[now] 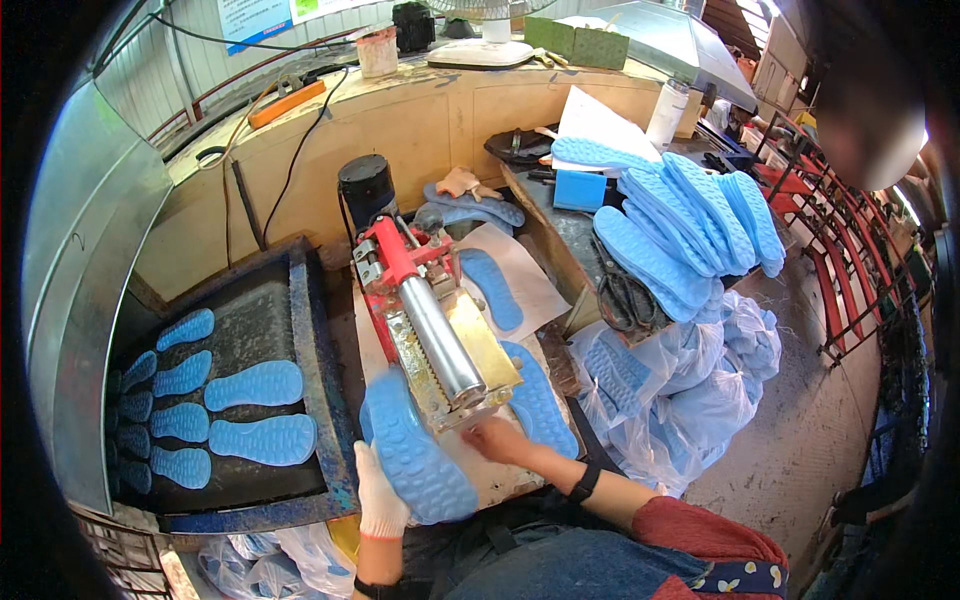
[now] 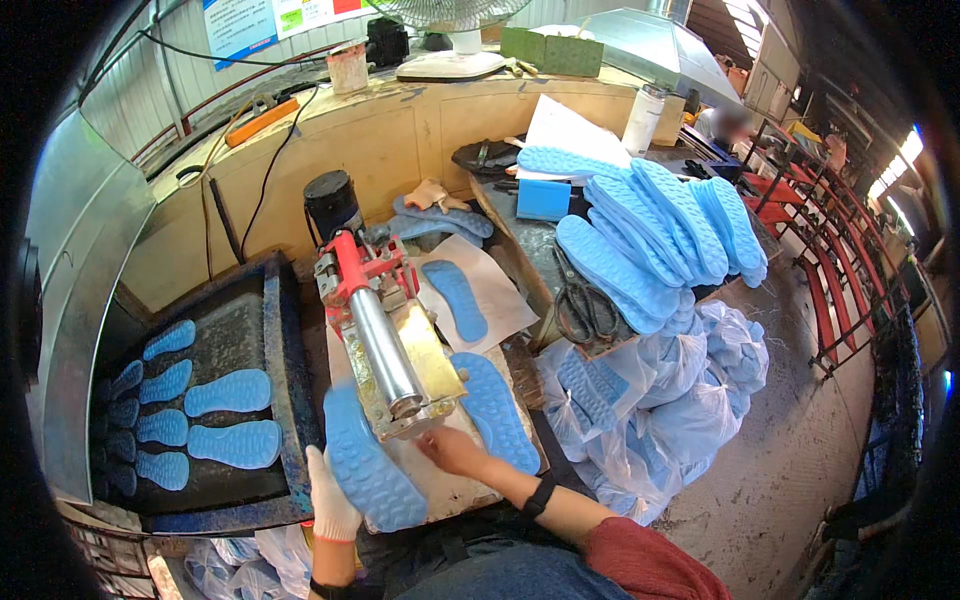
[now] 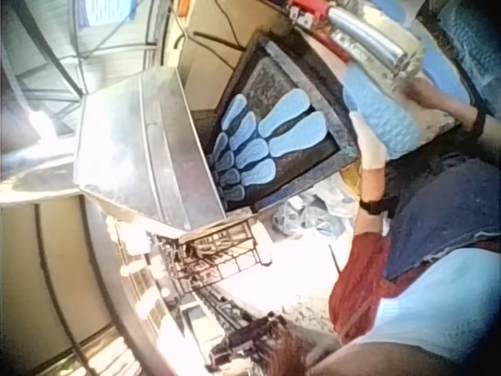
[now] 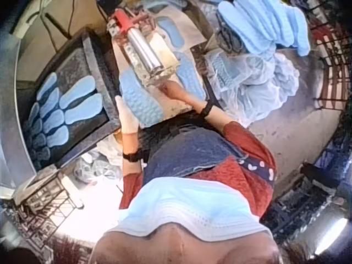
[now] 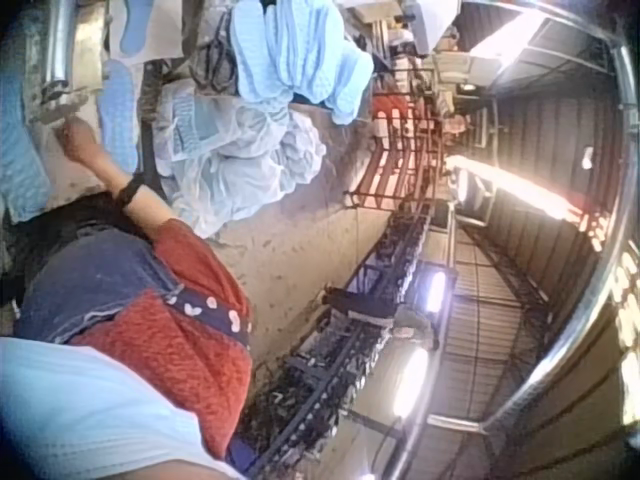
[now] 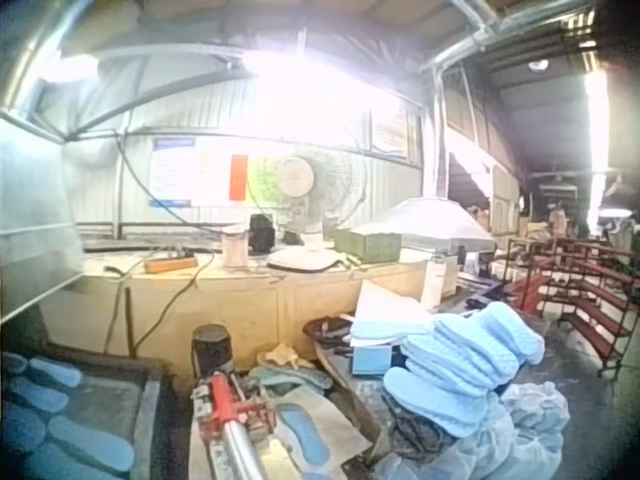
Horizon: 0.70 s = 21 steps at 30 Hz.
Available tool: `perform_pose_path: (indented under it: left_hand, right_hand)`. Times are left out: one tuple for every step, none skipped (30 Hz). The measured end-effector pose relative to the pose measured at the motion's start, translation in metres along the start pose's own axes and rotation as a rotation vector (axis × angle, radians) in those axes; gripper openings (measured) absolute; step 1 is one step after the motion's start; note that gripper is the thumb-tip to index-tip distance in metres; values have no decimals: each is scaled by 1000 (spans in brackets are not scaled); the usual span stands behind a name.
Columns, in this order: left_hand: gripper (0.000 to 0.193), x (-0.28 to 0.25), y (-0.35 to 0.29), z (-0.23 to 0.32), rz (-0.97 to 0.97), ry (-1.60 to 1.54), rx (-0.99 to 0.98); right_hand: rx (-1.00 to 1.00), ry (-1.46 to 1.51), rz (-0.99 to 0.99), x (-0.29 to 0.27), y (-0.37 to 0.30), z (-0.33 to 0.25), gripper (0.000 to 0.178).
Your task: Apply adhesive to shoe soles using a mechanical roller machine and then pack the prepared soles into a plastic bag.
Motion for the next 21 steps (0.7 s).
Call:
perform_pose_path:
  left_hand:
    - [67,0,-10,5,44,15,-16]
    - [67,2,-18,13,21,21,-9]
    - [67,5,-25,21,-2,26,-2]
    - [65,7,-28,32,21,59,18]
    - [65,9,-28,43,-9,52,37]
    - [60,11,-24,54,-29,-36,94]
    - [55,12,-17,67,-129,-123,178]
    - [48,11,-6,82,-188,-116,239]
    - [45,8,8,97,-278,-108,288]
    - [41,1,21,111,-363,-65,350]
    - [37,-9,35,125,-349,-22,377]
    - [32,-18,57,137,-326,26,424]
    - [27,-30,79,151,-257,-50,416]
    - [23,-43,99,166,-218,-141,403]
    - [19,-54,121,180,-244,-341,328]
    - [29,-64,138,189,-96,77,550]
    - [39,-73,152,197,84,561,740]
    - [45,-80,166,211,-35,193,704]
    - [41,-87,175,215,-1,78,676]
    - [37,-91,182,221,34,-41,654]
    - [33,-93,190,227,71,-160,638]
  right_hand:
    - [-59,49,38,10,4,-6,28]
    - [7,-89,-111,22,5,-12,38]
    - [33,-213,-233,32,7,-18,50]
    - [73,-226,-263,42,10,-25,50]
    - [31,-201,-161,50,11,-32,66]
    - [-10,-202,-88,54,11,-37,84]
    - [-19,-175,-73,57,13,-40,84]
    - [-35,-159,-66,60,15,-42,93]
    - [-67,-140,-76,63,17,-46,103]
    - [-113,-130,-133,65,20,-48,103]
    - [39,-80,-145,65,22,-46,106]
    - [187,-41,-168,65,23,-45,108]
    - [100,-83,-123,65,24,-45,107]
    - [151,32,-185,62,26,-40,106]
    - [177,-5,-177,61,28,-37,100]
    - [145,116,-121,60,27,-33,93]
    - [125,115,-149,59,29,-28,93]
    - [112,320,-180,58,29,-23,87]
    - [109,513,-189,56,30,-18,80]
    - [106,532,-204,50,28,-12,80]
    - [183,591,-193,45,24,-7,70]
Point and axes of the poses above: each hand's wrist, its own y-axis towards the middle knuckle, its own x-axis out of the palm, z = x × y, the point moved 1 cm from there along y, towards the middle knuckle, and after that the axes turned 3 degrees about -x, right-handed, at the moved point
